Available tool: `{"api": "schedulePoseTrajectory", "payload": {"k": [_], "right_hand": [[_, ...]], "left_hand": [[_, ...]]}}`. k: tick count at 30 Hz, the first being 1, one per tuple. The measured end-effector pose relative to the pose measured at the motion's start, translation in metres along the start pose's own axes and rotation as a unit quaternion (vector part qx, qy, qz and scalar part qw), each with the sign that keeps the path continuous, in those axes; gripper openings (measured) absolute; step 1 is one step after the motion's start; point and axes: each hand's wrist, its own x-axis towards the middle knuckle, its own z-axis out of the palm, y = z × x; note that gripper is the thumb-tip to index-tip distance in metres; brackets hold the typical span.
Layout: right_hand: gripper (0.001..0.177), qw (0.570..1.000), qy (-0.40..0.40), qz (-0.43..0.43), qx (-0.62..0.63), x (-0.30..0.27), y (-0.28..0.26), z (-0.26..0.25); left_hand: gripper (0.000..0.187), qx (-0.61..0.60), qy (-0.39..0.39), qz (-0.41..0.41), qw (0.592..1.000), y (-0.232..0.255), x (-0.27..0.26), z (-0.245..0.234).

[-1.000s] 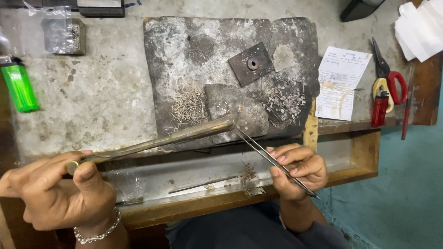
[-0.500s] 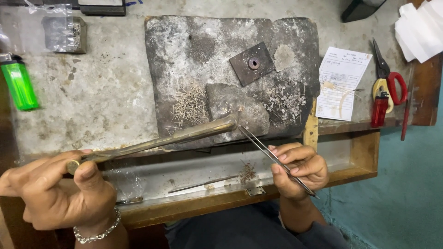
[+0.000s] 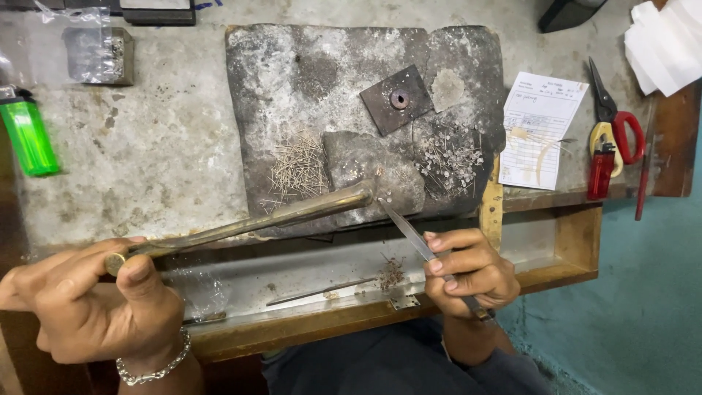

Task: A jeweler uses a blowpipe torch and tweezers to solder small metal links on a soldering block at a workbench.

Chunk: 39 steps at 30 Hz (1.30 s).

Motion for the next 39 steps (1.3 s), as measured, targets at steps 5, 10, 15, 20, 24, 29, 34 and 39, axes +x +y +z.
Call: {"api": "schedulePoseTrajectory", "payload": {"k": [5, 10, 15, 20, 24, 29, 34, 39], "right_hand": [[0.029, 1.000, 0.017, -0.014, -0.020, 0.006, -0.002, 0.005], [0.029, 1.000, 0.010, -0.021, -0.001, -0.001, 0.000, -0.003], [0.029, 0.997, 0.074, 0.017, 0.008, -0.010, -0.002, -0.009], [0.028, 0.991, 0.112, -0.024, -0.064, -0.006, -0.009, -0.042], [0.026, 0.947, 0.086, -0.138, -0.277, 0.011, -0.018, -0.106], [0.018, 0.895, 0.037, -0.163, -0.414, 0.036, -0.012, -0.172], [0.039, 0.808, -0.077, -0.035, -0.583, 0.041, -0.006, -0.201], [0.040, 0.695, -0.120, 0.150, -0.692, 0.015, 0.029, -0.223]], "left_hand": [[0.039, 0.003, 0.006, 0.004, 1.000, -0.001, 0.000, 0.001], [0.041, 0.006, 0.003, 0.001, 1.000, -0.001, 0.000, -0.001], [0.038, -0.003, 0.003, 0.004, 1.000, -0.002, 0.000, -0.001], [0.038, -0.049, 0.003, 0.028, 0.998, -0.008, -0.003, 0.000], [0.039, -0.039, 0.012, 0.016, 0.999, -0.007, -0.004, 0.000], [0.042, -0.037, 0.009, 0.006, 0.999, -0.003, -0.003, 0.000], [0.036, -0.032, 0.017, 0.000, 0.999, -0.002, -0.002, 0.000], [0.036, 0.001, -0.004, -0.006, 1.000, 0.004, 0.001, -0.002]]}}
